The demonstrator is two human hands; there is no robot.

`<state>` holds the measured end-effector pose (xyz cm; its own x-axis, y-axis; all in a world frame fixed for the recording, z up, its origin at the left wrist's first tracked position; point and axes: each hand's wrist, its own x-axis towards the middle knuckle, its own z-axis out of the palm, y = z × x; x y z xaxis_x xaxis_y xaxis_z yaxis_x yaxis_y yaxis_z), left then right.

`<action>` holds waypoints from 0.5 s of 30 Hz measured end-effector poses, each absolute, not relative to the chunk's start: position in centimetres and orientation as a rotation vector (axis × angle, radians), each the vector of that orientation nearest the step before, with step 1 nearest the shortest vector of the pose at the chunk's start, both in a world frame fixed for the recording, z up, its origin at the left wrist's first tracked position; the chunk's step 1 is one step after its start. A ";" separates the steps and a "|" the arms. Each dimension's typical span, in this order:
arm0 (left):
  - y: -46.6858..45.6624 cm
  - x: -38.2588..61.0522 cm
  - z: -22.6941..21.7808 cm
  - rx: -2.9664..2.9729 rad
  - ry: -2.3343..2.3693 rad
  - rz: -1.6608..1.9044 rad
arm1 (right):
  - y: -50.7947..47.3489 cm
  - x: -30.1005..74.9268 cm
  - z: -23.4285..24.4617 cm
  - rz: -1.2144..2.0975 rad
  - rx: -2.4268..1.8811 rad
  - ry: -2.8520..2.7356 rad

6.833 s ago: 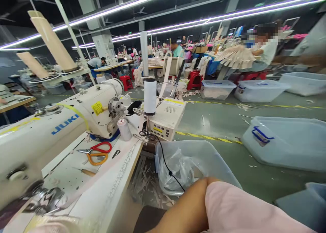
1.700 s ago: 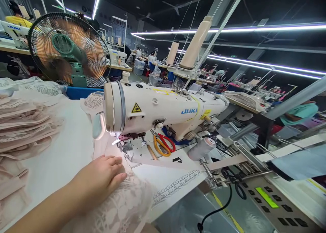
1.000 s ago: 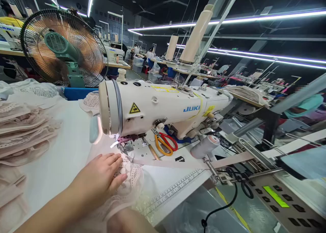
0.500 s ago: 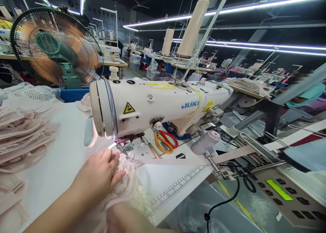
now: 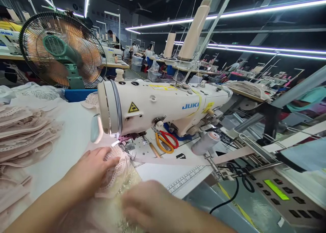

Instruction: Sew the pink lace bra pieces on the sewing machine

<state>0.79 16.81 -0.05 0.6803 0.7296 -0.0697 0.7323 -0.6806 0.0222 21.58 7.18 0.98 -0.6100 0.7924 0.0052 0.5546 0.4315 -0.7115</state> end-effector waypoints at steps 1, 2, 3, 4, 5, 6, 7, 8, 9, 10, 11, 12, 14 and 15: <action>16.7 0.7 -0.1 2.859 1.175 -0.083 | 7.8 22.2 1.2 0.710 -1.265 -2.389; 16.6 0.8 -0.1 2.867 1.103 -0.085 | 8.6 22.6 1.2 0.460 -1.346 -2.417; 16.4 0.9 0.0 2.861 1.026 -0.088 | 9.5 22.8 1.1 0.261 -1.394 -2.454; 16.1 1.0 0.1 2.842 0.959 -0.091 | 10.5 22.8 0.8 0.110 -1.408 -2.501; 15.8 1.2 0.3 2.818 0.912 -0.093 | 11.4 22.8 0.6 -0.003 -1.397 -2.554; 15.5 1.4 0.5 2.790 0.884 -0.099 | 12.3 22.8 0.3 -0.086 -1.368 -2.613; 15.1 1.6 0.9 2.765 0.873 -0.107 | 13.0 22.8 0.1 -0.149 -1.329 -2.664; 14.8 1.9 1.2 2.745 0.876 -0.120 | 13.6 22.8 -0.2 -0.194 -1.285 -2.706; 14.4 2.1 1.6 2.729 0.891 -0.140 | 13.9 22.9 -0.4 -0.227 -1.233 -2.735; 14.1 2.2 2.1 2.713 0.905 -0.165 | 14.1 23.1 -0.6 -0.252 -1.176 -2.740; 13.9 2.4 2.4 2.703 0.917 -0.192 | 14.1 23.3 -0.9 -0.269 -1.112 -2.723; 13.8 2.6 2.8 2.698 0.928 -0.220 | 14.1 23.6 -1.3 -0.282 -1.047 -2.692; 13.6 2.8 3.1 2.700 0.956 -0.270 | 13.7 24.0 -1.9 -0.296 -0.926 -2.619; 13.7 2.9 3.2 2.708 0.971 -0.291 | 13.5 24.1 -2.2 -0.297 -0.892 -2.591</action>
<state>2.91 13.68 3.15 0.7579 0.5944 -0.2686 0.6443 -0.7466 0.1657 24.09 13.46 -2.20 -0.7246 0.5458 0.4208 0.6269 0.7756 0.0735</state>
